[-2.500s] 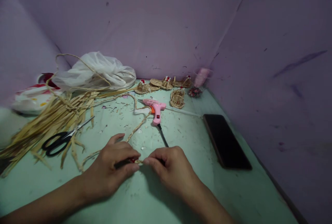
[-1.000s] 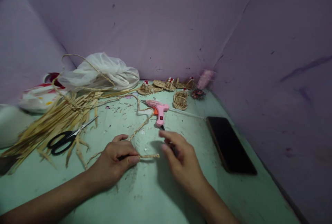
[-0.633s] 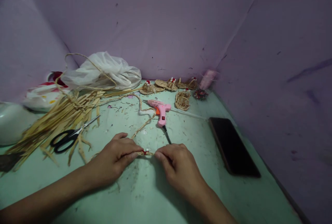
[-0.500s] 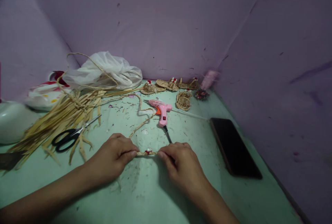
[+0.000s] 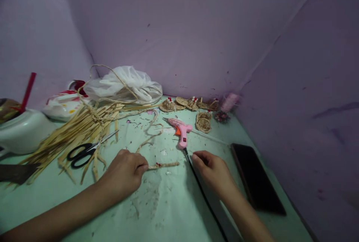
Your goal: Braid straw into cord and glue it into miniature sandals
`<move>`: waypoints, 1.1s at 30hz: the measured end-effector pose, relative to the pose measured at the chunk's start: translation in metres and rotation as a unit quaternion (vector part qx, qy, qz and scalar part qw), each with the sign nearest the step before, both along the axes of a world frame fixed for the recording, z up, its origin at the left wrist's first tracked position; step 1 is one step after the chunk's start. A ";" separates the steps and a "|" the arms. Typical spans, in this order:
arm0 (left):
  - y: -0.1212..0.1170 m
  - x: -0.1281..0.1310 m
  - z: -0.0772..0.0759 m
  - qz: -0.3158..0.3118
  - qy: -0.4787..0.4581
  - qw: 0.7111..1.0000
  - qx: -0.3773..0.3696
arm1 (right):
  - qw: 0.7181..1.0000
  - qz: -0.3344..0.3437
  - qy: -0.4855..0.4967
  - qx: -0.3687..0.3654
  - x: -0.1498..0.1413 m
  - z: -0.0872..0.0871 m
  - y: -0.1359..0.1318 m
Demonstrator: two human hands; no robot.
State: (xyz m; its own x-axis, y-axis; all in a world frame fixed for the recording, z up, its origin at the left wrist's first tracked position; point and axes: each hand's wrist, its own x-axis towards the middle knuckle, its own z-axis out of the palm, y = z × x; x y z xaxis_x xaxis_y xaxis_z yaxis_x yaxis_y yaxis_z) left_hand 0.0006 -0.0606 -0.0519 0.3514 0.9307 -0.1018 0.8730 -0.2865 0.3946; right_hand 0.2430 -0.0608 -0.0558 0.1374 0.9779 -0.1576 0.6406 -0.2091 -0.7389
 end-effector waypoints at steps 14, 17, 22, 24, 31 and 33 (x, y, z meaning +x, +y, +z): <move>0.011 -0.012 0.010 0.009 -0.004 0.998 -0.058 | 0.972 -0.123 0.131 -0.153 -0.049 0.009 0.084; 0.015 -0.014 0.005 0.016 -0.024 0.996 -0.080 | 0.952 -0.131 0.227 -0.159 -0.060 0.021 0.083; 0.019 -0.019 0.006 0.001 -0.038 0.995 -0.088 | 0.931 -0.164 0.316 -0.080 -0.064 0.044 0.065; 0.018 -0.019 0.006 -0.011 -0.041 0.995 -0.089 | 0.930 -0.163 0.330 -0.019 -0.058 0.052 0.050; 0.016 -0.016 0.005 -0.056 -0.035 0.995 -0.076 | 0.969 -0.009 0.221 0.107 -0.024 0.028 -0.040; 0.015 -0.016 0.005 -0.061 -0.032 0.995 -0.075 | 0.974 0.015 0.212 0.081 -0.012 0.009 -0.061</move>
State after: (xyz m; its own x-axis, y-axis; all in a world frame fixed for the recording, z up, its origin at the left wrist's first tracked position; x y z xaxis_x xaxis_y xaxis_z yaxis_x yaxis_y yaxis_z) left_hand -0.0152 -0.0454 -0.0465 0.4709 0.8569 -0.2096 0.8074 -0.3229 0.4938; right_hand 0.2306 -0.1220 -0.0468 0.0657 0.9972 -0.0367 0.2756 -0.0535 -0.9598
